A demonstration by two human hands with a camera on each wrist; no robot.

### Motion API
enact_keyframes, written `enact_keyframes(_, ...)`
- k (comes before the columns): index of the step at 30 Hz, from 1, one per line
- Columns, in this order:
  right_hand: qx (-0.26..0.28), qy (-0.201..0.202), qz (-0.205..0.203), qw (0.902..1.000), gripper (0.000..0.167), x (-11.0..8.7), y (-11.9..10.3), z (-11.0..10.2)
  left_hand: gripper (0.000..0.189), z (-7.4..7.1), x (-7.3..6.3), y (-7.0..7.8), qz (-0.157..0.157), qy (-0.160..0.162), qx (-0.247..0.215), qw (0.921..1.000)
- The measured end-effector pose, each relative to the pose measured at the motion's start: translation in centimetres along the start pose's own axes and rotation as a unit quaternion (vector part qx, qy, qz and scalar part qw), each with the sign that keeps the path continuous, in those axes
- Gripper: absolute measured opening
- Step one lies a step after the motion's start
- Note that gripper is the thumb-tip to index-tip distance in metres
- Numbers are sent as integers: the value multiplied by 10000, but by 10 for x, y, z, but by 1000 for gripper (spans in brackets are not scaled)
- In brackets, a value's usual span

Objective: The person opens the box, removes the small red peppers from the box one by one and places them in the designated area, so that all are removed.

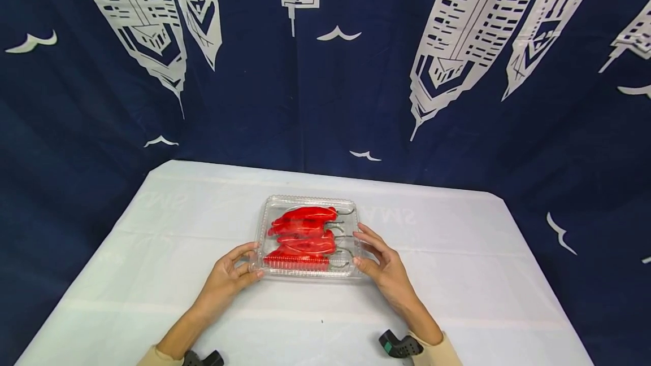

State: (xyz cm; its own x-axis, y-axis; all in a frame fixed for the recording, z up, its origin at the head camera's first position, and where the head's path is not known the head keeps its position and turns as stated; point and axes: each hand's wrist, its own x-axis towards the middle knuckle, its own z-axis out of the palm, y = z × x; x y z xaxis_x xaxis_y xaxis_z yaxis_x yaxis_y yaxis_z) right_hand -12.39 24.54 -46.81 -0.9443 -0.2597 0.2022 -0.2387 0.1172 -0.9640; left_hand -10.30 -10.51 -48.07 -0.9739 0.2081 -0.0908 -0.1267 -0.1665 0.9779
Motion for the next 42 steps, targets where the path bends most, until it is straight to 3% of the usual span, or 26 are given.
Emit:
enact_keyframes(10, 42, 24, -28, 10000, 52, -3, 0, 1, 65, 19, 0, 1, 269, 571, 483, 9968)
enact_keyframes(19, 60, 5, -146, 9999, 51, -3, -3, 1, 57, 25, -6, -1, 356, 890, 500, 9941)
enact_keyframes(27, -7, -4, -97, 10000, 50, -2, -4, 1, 51, 28, -11, -1, 445, 1210, 880, 9877)
enact_keyframes(35, 112, -26, -51, 9999, 51, -2, -4, 2, 46, 26, -10, 1, 629, 1212, 1723, 9755)
enact_keyframes(42, -12, -1, -126, 9999, 50, -1, -4, 0, 39, 28, -8, -1, 618, 1231, 1874, 9726)
